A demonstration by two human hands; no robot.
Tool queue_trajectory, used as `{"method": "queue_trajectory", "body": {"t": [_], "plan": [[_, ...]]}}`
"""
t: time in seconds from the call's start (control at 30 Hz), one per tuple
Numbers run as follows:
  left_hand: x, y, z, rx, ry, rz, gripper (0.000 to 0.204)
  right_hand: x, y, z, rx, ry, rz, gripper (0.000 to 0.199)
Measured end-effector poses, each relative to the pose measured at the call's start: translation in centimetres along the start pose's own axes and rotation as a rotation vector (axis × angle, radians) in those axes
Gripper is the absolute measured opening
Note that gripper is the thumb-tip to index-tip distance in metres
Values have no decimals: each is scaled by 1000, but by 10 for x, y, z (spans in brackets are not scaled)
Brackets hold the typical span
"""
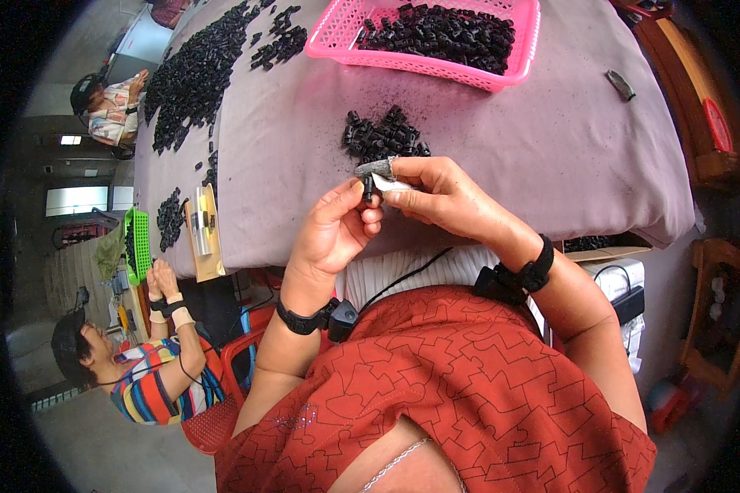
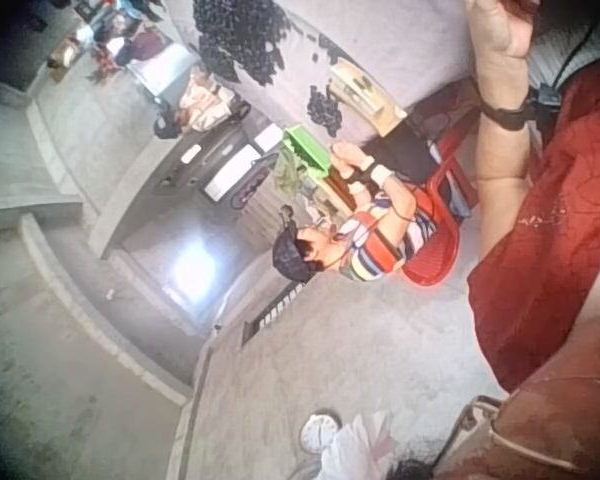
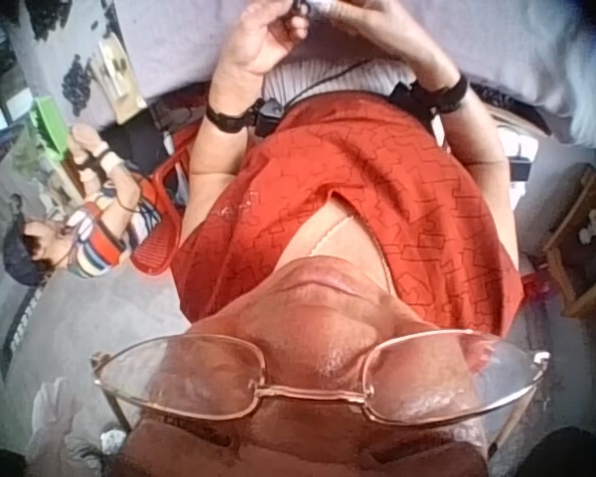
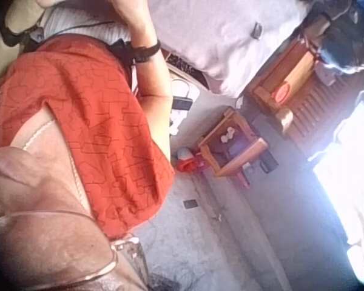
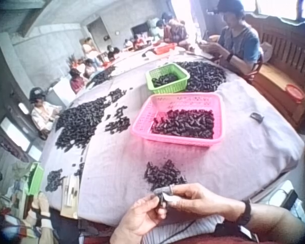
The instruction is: Manually assemble small black plastic components used in shoe manufacturing by fitting pieces together.
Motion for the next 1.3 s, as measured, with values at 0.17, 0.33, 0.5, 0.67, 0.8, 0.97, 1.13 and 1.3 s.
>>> {"method": "queue_trajectory", "body": {"t": [0.17, 0.33, 0.5, 0.67, 0.8, 0.97, 1.13, 1.3], "plan": [[-1, 1, -1, 18, 5, -14, 14, 2, 2, -4, 46, 11, 14, 33], [0, 0, -1, 43, 8, 12, 14, 3, 6, -8, 61, -46, -12, 34], [1, 0, -3, 16, -24, -25, 15, 1, 2, -3, 6, -20, -4, 33], [-1, 5, -3, 47, 20, 27, 17, 0, 3, 2, -15, -18, 6, 34], [4, 3, 4, -7, 49, 77, 16, 0, 2, -3, 20, -27, 69, 34], [5, -3, 9, 53, 86, -16, 27, 1, -6, -5, 68, 3, 141, 29], [1, -10, 10, 65, 96, 9, 28, -1, -8, -1, 45, 33, 131, 25], [-2, -13, 9, 84, 99, 21, 26, -2, -9, 1, 102, 29, 126, 27]]}}
Point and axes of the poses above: each hand's wrist, its own x-axis away from the middle knuckle, its own y-axis out of the palm, z = x × y, the point moved 2 cm from there along -x, towards the middle knuckle, and after that the axes turned 6 degrees about x, right-handed, at the moved point
